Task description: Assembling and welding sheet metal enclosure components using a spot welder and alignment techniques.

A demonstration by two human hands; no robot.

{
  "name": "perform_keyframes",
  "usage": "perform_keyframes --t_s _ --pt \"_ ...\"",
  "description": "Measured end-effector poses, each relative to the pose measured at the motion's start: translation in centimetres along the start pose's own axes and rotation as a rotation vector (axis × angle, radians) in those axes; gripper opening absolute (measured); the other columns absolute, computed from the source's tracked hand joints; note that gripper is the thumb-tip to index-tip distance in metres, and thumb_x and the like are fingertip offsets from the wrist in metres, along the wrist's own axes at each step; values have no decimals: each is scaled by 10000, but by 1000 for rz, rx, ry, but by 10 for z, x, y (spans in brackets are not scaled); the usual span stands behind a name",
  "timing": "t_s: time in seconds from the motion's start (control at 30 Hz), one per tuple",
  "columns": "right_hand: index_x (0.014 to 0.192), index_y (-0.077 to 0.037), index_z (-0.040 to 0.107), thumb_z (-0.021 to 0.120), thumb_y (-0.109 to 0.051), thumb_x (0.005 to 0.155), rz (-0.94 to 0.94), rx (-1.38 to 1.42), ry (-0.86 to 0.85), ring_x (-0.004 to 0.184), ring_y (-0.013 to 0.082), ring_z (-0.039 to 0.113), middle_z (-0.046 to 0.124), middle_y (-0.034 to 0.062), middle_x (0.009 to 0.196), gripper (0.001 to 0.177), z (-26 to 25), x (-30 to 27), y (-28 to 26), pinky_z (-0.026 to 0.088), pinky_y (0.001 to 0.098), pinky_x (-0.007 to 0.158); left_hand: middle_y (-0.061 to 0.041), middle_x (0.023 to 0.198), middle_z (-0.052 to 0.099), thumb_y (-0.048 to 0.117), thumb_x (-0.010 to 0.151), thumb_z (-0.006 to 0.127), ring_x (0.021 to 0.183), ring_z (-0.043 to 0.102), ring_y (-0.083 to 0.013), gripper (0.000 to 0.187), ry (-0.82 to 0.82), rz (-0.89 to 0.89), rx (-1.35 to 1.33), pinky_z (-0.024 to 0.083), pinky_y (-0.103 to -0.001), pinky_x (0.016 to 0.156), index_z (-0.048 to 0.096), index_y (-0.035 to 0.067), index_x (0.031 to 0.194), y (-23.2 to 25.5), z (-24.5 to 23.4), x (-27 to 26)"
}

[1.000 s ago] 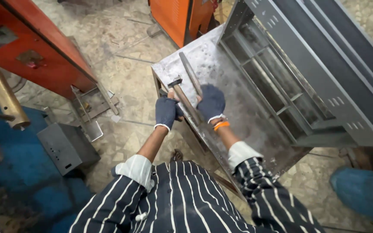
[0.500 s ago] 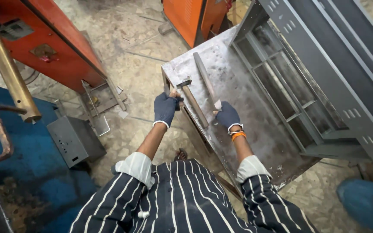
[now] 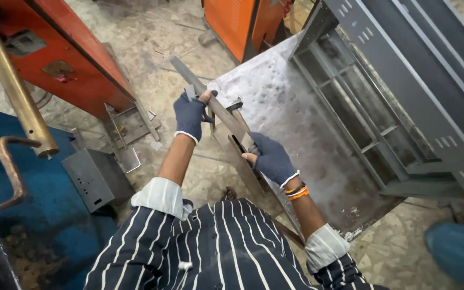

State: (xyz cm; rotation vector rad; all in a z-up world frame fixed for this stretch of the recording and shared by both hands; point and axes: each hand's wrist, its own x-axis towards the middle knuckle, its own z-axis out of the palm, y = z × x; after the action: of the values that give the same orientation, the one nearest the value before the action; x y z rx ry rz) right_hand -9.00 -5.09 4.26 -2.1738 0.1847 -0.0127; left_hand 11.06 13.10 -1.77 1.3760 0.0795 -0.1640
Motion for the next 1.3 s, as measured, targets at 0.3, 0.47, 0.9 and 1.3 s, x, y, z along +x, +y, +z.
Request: perform_keyframes --t_s 0.3,0.47,0.9,1.3 --pt "1409 -44 575 791 -143 782 -114 -49 16 1029 237 682 705 146 1171 671 13 -18 -56 525 366 901 -45 736 581 207 981 839 513 512 -108 293 43 56 8 410 -264 409 703 -52 953 26 -39 5" --pt "1289 -6 670 754 -178 890 -51 389 -113 872 155 633 716 80 969 443 41 -25 -44 552 308 805 -15 792 693 208 858 802 444 506 -93 313 -213 -19 -104 443 -271 375 764 7 1096 100 -43 -45" --pt "1453 -1 485 496 -483 1058 252 1634 -424 482 95 370 506 25 780 623 79 -46 -73 332 264 410 -18 661 620 230 822 810 464 552 -129 241 -367 -135 -30 493 -325 383 687 27 865 84 -29 -54" --pt "1466 28 454 488 -451 1078 344 1559 -443 456 91 365 469 10 738 617 87 -82 -83 330 261 422 -79 750 792 280 917 668 436 562 -158 222 173 -113 -403 539 -365 377 709 64 941 77 -104 72"
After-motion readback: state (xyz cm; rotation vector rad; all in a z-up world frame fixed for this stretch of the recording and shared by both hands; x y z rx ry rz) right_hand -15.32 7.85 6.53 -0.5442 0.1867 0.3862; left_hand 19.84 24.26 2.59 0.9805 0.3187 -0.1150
